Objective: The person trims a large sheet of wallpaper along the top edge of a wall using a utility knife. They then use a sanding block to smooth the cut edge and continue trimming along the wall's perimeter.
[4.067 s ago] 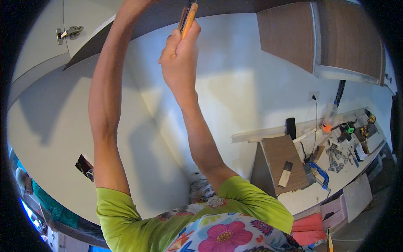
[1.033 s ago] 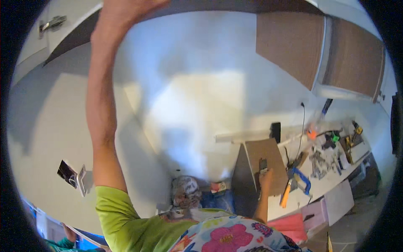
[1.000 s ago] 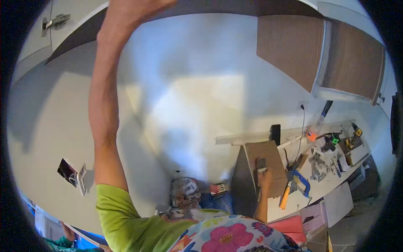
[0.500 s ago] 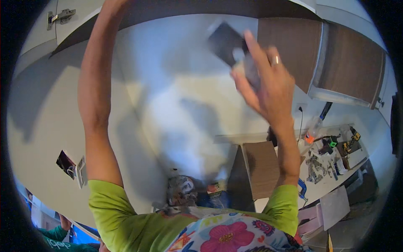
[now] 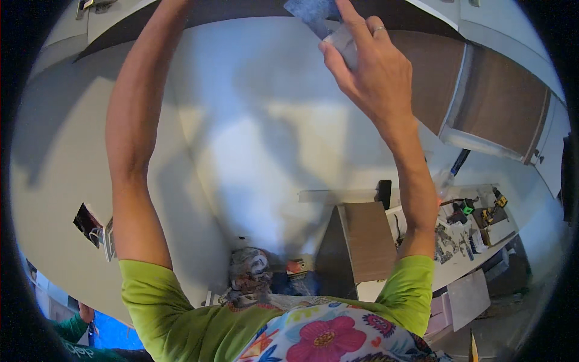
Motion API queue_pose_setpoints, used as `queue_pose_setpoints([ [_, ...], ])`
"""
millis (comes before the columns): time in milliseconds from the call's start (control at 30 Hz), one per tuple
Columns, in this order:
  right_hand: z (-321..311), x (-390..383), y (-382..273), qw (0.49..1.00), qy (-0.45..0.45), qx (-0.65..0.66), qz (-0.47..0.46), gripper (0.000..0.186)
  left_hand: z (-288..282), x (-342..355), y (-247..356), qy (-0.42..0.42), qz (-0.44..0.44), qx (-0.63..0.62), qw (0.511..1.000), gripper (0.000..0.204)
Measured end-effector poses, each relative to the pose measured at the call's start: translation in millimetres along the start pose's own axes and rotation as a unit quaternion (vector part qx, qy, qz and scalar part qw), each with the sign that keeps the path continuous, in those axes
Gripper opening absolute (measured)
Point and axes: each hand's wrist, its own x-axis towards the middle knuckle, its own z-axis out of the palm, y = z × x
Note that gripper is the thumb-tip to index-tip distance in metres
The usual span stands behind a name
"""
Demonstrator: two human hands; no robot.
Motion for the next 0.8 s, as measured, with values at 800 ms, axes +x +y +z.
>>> queue_pose_setpoints([
  [800,-31,7,-12,0.998,0.016,-0.047,0.033,0.073,112,-92,-18,0.131,-0.033,-0.502,0.854,0.018],
])
